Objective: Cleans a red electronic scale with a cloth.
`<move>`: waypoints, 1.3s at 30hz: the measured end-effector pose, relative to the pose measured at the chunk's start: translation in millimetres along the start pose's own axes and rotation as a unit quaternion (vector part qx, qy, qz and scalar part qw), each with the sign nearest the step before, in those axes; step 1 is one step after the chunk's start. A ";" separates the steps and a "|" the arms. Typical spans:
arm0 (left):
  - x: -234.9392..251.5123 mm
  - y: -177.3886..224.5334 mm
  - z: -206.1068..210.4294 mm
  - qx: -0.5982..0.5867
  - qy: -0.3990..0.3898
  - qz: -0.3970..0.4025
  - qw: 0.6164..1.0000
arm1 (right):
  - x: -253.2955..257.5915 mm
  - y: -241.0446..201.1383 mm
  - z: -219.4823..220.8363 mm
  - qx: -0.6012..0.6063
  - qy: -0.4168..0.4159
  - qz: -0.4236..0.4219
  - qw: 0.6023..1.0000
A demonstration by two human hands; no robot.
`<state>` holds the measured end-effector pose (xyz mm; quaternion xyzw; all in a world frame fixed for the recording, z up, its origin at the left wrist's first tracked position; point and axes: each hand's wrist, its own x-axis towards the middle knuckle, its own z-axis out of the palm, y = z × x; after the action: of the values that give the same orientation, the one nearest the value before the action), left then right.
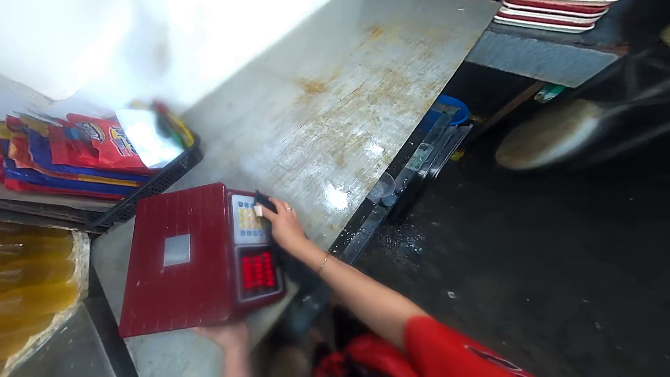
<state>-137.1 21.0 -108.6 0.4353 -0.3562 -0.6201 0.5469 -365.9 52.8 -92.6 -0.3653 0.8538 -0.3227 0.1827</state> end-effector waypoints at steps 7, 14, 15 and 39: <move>0.0 1.1 1.7 -0.007 -0.004 -0.009 1.000 | -4.7 1.7 -2.2 -0.027 0.001 -0.023 0.999; 2.1 3.5 1.6 0.004 -0.001 -0.012 1.000 | -15.6 -5.0 -3.2 -0.035 0.000 -0.037 0.999; 1.9 2.7 0.8 0.004 -0.003 -0.010 1.000 | -8.9 -4.8 -4.6 -0.033 -0.003 -0.031 0.999; 3.4 1.6 2.9 0.005 0.011 -0.008 1.000 | 9.8 -9.7 -16.0 0.091 -0.037 0.027 0.995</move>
<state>-139.3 17.3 -106.6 0.4478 -0.3493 -0.6179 0.5437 -376.3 47.1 -75.1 -0.3358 0.8231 -0.3805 0.2550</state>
